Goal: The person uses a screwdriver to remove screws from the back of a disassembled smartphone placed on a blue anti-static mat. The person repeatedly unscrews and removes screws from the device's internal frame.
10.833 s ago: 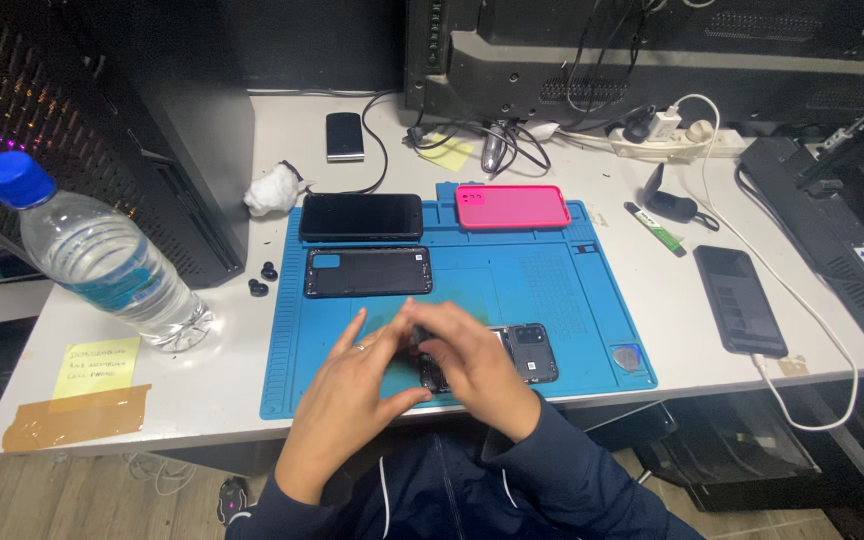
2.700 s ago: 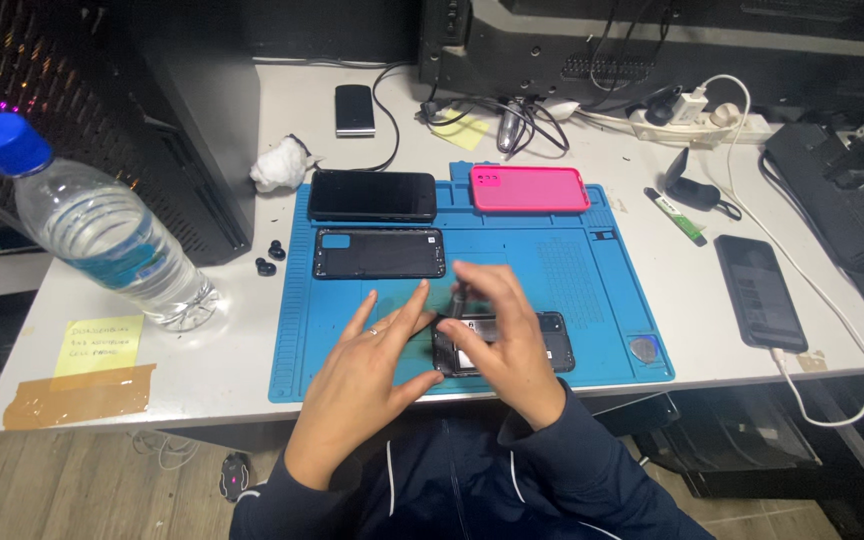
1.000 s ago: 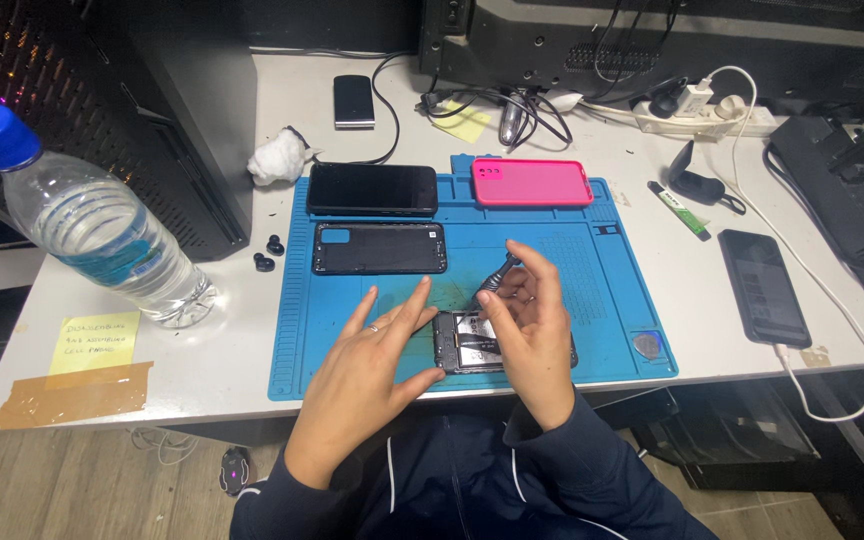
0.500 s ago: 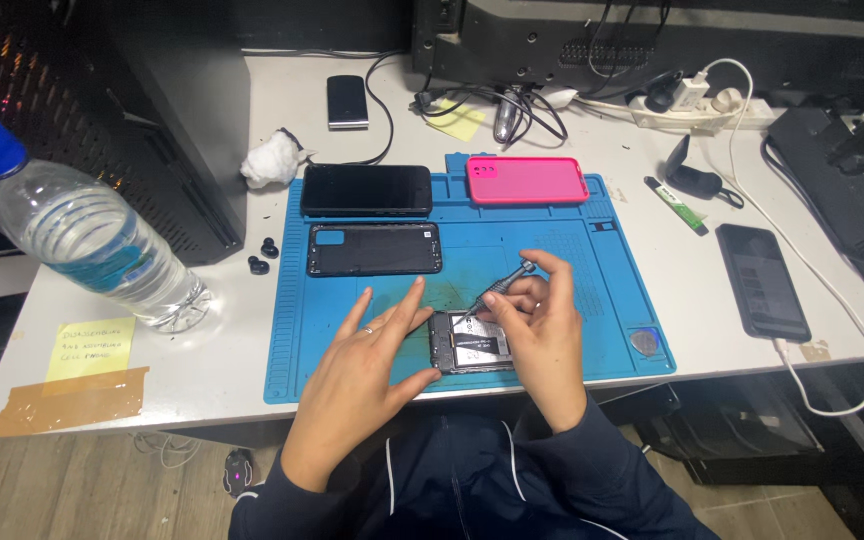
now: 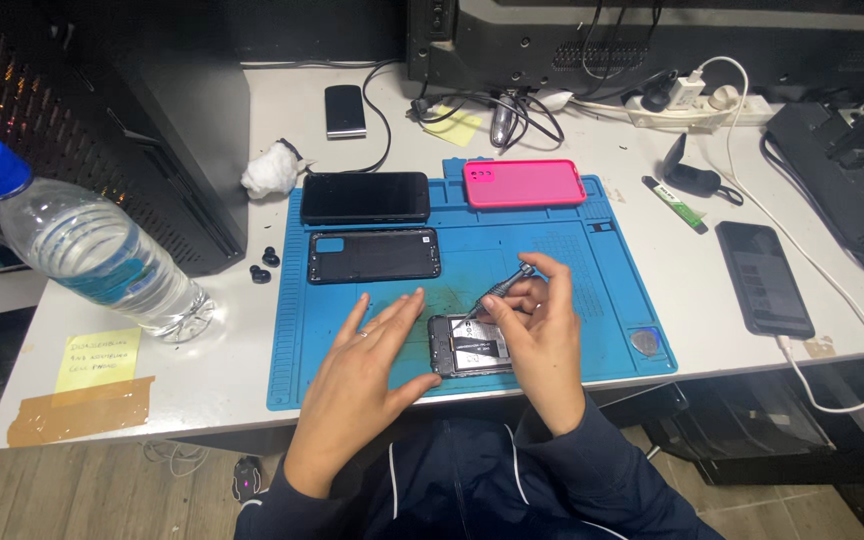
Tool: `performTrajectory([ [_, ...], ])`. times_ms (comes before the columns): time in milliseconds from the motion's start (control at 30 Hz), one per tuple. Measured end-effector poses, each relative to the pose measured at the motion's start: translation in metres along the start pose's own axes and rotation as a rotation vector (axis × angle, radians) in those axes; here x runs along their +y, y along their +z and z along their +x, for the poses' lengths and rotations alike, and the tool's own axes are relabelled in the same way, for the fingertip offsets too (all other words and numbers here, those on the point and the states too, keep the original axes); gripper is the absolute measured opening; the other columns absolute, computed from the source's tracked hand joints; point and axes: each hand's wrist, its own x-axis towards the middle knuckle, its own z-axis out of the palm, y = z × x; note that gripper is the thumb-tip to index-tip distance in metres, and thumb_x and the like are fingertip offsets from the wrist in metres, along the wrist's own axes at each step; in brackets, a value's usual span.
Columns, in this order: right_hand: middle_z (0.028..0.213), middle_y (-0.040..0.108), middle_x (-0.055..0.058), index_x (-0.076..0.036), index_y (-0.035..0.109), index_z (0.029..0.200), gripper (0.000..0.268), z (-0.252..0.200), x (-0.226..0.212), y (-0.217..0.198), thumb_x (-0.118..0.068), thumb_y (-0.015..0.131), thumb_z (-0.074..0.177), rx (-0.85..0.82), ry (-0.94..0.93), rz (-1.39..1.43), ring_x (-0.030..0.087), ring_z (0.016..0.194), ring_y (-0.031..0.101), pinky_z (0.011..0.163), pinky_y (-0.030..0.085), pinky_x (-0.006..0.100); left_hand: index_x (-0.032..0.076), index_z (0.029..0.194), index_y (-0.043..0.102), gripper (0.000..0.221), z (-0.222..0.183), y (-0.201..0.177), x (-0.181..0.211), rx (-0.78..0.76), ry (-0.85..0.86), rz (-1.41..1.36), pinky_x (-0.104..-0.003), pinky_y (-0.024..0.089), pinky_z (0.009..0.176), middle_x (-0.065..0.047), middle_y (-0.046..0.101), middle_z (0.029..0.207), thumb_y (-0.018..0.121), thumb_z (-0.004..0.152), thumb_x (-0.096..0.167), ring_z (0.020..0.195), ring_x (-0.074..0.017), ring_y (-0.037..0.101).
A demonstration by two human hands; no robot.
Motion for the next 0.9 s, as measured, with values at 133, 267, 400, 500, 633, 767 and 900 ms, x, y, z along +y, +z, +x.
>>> performTrajectory([
  [133, 0.086, 0.062, 0.008, -0.011, 0.046, 0.135, 0.051, -0.0004, -0.0011, 0.0002, -0.009, 0.072, 0.091, 0.005, -0.009, -0.009, 0.019, 0.08, 0.075, 0.075, 0.068, 0.03, 0.006, 0.16, 0.027, 0.096, 0.0, 0.0006, -0.0004, -0.003, 0.006, 0.006, -0.051, 0.019, 0.126, -0.014, 0.051, 0.156, 0.081, 0.086, 0.035, 0.142, -0.0275, 0.05],
  [267, 0.087, 0.061, 0.009, -0.01, 0.046, 0.136, 0.051, -0.0012, -0.0021, 0.0006, -0.009, 0.072, 0.092, -0.009, -0.033, -0.025, 0.017, 0.081, 0.07, 0.076, 0.067, 0.03, 0.006, 0.16, 0.028, 0.097, -0.0001, 0.001, -0.0006, 0.005, 0.006, 0.009, -0.051, 0.02, 0.126, -0.013, 0.052, 0.155, 0.083, 0.085, 0.034, 0.141, -0.0272, 0.052],
  [400, 0.087, 0.06, 0.008, -0.012, 0.047, 0.136, 0.051, -0.0005, -0.0021, -0.0001, -0.012, 0.072, 0.091, -0.015, -0.006, -0.021, 0.016, 0.083, 0.068, 0.078, 0.066, 0.03, 0.007, 0.161, 0.026, 0.098, 0.0, 0.0002, -0.0005, -0.003, 0.0, -0.003, -0.051, 0.02, 0.126, -0.013, 0.054, 0.154, 0.083, 0.085, 0.033, 0.141, -0.0275, 0.052],
  [500, 0.084, 0.061, 0.008, -0.011, 0.046, 0.135, 0.052, 0.0007, -0.0001, 0.0, -0.009, 0.073, 0.091, -0.01, -0.003, 0.031, 0.017, 0.079, 0.07, 0.076, 0.069, 0.032, 0.006, 0.16, 0.026, 0.099, -0.0006, 0.0025, -0.0025, 0.012, 0.02, 0.004, -0.052, 0.021, 0.126, -0.014, 0.055, 0.153, 0.084, 0.084, 0.033, 0.141, -0.0271, 0.053],
  [633, 0.085, 0.06, 0.008, -0.011, 0.046, 0.135, 0.051, -0.0001, -0.0035, -0.0005, -0.012, 0.072, 0.092, -0.015, 0.016, 0.016, 0.018, 0.081, 0.07, 0.077, 0.069, 0.033, 0.007, 0.161, 0.026, 0.098, 0.0001, 0.0011, -0.0008, -0.006, 0.0, 0.0, -0.052, 0.02, 0.125, -0.013, 0.055, 0.153, 0.083, 0.085, 0.033, 0.141, -0.0273, 0.052],
  [767, 0.086, 0.06, 0.008, -0.01, 0.044, 0.136, 0.052, -0.0007, 0.0031, -0.0011, -0.011, 0.072, 0.092, -0.013, -0.023, 0.069, 0.018, 0.084, 0.071, 0.078, 0.065, 0.032, 0.006, 0.158, 0.032, 0.091, -0.0005, 0.0005, 0.0001, 0.009, -0.009, -0.005, -0.052, 0.021, 0.125, -0.014, 0.055, 0.153, 0.081, 0.087, 0.034, 0.141, -0.0286, 0.052],
  [900, 0.101, 0.067, 0.017, -0.007, 0.041, 0.136, 0.055, -0.0074, 0.0026, -0.0007, 0.007, 0.068, 0.091, -0.095, -0.151, 0.266, 0.023, 0.09, 0.071, 0.081, 0.066, 0.034, 0.007, 0.143, 0.055, 0.061, -0.0028, 0.003, -0.0026, 0.091, -0.023, -0.036, -0.053, 0.023, 0.124, -0.012, 0.067, 0.138, 0.072, 0.092, 0.037, 0.139, -0.0288, 0.053],
])
